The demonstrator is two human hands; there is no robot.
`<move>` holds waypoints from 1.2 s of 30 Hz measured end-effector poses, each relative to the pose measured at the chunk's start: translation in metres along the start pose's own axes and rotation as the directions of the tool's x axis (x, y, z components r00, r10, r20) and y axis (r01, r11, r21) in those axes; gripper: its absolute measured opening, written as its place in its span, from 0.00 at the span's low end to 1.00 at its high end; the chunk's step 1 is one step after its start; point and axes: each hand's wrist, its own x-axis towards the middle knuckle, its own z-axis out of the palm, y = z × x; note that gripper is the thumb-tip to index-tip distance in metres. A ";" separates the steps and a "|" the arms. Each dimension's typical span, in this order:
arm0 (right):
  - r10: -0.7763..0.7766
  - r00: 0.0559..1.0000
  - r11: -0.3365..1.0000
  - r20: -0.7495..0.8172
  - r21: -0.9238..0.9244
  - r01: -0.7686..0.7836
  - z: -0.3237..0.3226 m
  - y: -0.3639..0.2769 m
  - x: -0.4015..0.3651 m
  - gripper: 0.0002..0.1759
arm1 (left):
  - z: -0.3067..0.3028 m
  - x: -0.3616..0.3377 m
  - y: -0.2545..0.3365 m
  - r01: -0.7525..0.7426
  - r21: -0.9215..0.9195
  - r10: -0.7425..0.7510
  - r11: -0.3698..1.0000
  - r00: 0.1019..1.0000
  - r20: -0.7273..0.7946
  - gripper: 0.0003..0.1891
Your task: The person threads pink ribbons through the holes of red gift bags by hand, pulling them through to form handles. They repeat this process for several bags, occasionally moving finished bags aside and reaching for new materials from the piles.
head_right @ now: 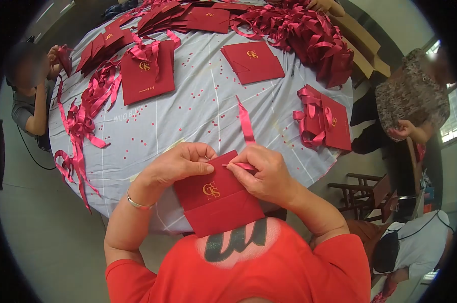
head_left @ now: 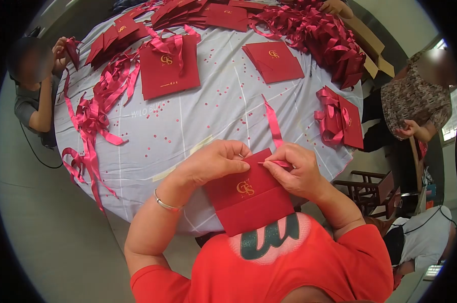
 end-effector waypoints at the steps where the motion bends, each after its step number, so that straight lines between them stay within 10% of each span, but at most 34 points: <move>1: -0.017 1.000 1.000 0.013 -0.006 0.017 0.000 -0.001 -0.001 0.09 | -0.001 0.001 -0.001 -0.004 0.008 0.004 1.000 1.000 0.004 0.06; 26: -0.034 0.993 0.871 0.111 -0.484 0.084 0.019 -0.023 -0.005 0.09 | 0.014 0.001 -0.009 -0.037 0.323 0.080 0.946 0.989 -0.122 0.09; 32: 0.040 0.995 0.945 0.093 -0.326 -0.007 0.018 -0.009 0.000 0.10 | 0.017 0.001 -0.008 -0.038 0.308 0.075 0.951 0.991 -0.111 0.10; 36: 0.203 0.919 0.957 0.337 0.132 -0.260 -0.014 0.009 0.026 0.12 | 0.026 -0.009 0.000 -0.108 0.320 0.147 0.941 0.984 -0.100 0.09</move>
